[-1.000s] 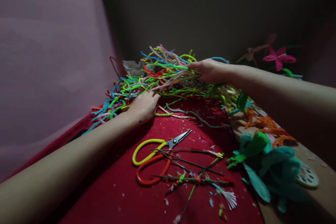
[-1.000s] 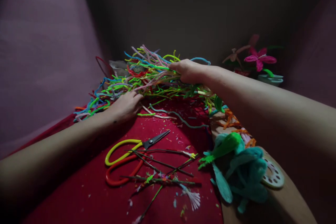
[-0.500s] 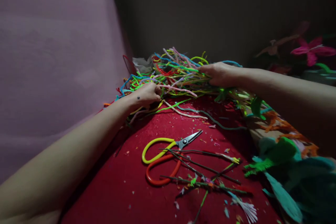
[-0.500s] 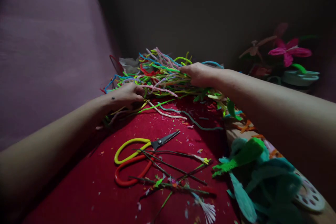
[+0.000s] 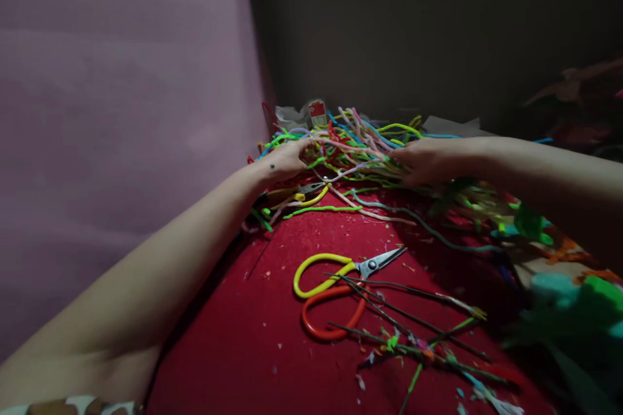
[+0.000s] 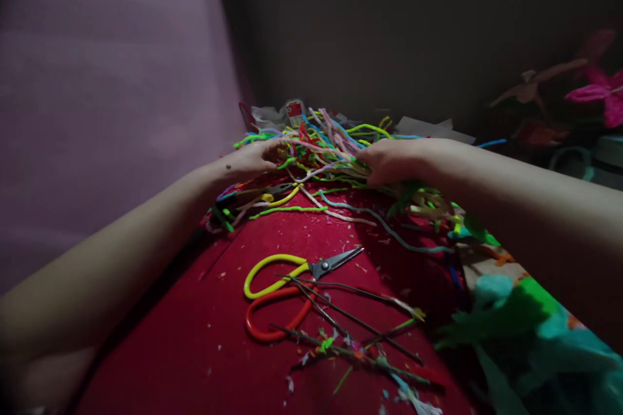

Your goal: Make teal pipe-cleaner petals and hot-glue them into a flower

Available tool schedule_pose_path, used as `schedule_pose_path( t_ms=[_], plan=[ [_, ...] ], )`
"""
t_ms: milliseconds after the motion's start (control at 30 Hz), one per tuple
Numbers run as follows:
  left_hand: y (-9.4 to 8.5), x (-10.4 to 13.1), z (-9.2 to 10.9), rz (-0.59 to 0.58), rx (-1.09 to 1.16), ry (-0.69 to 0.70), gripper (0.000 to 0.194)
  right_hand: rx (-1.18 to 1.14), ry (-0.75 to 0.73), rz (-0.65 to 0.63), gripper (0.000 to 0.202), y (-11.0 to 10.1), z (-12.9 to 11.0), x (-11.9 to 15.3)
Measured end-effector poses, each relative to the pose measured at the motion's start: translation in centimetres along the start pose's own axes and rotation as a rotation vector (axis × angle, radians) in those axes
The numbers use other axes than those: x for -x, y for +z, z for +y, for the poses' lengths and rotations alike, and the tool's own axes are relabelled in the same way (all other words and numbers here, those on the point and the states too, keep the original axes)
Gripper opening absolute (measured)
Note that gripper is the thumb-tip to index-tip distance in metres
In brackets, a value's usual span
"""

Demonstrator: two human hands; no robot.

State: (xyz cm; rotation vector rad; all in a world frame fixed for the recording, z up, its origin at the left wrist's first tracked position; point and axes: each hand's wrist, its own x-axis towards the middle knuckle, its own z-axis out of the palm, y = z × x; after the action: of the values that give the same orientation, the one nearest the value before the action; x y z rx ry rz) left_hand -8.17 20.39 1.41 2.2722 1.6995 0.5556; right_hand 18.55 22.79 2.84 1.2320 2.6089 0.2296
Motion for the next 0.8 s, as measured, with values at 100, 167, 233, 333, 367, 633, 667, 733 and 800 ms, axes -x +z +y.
schedule_pose_path(
  t_ms=[100, 167, 233, 333, 367, 633, 667, 733, 800],
  plan=[
    [-0.9, 0.3, -0.2, 0.03, 0.012, -0.051, 0.047, 0.107, 0.136, 0.08, 0.022, -1.6, -2.7, 0.5],
    [-1.8, 0.5, -0.4, -0.057, 0.006, -0.125, 0.038, 0.119, 0.185, 0.191, 0.022, -2.6, -5.1, 1.0],
    [-2.6, 1.0, -0.5, -0.156, -0.006, -0.147, 0.033, 0.076, 0.101, 0.251, 0.021, -2.9, -7.5, 1.1],
    [-3.3, 1.9, -0.4, -0.314, -0.114, -0.099, 0.032, -0.021, -0.16, 0.21, 0.023, -1.8, -10.4, 0.3],
    [-3.3, 2.3, -0.2, -0.382, -0.179, -0.087, 0.032, -0.028, -0.202, 0.206, 0.023, -1.0, -11.0, -0.3],
    [-0.1, 4.4, 0.7, -0.415, -0.529, 0.004, 0.032, 0.051, -0.223, 0.253, 0.029, 2.4, -10.5, -3.9],
    [0.0, 4.4, 0.6, -0.395, -0.498, -0.023, 0.029, 0.055, -0.228, 0.263, 0.029, 2.4, -10.3, -4.0],
    [-0.4, 4.6, 0.3, -0.317, -0.37, -0.093, 0.027, 0.049, -0.232, 0.281, 0.028, 2.3, -10.1, -4.2],
    [-1.4, 4.8, -0.2, -0.208, -0.214, -0.157, 0.026, 0.04, -0.237, 0.286, 0.027, 2.4, -10.0, -4.3]
  ],
)
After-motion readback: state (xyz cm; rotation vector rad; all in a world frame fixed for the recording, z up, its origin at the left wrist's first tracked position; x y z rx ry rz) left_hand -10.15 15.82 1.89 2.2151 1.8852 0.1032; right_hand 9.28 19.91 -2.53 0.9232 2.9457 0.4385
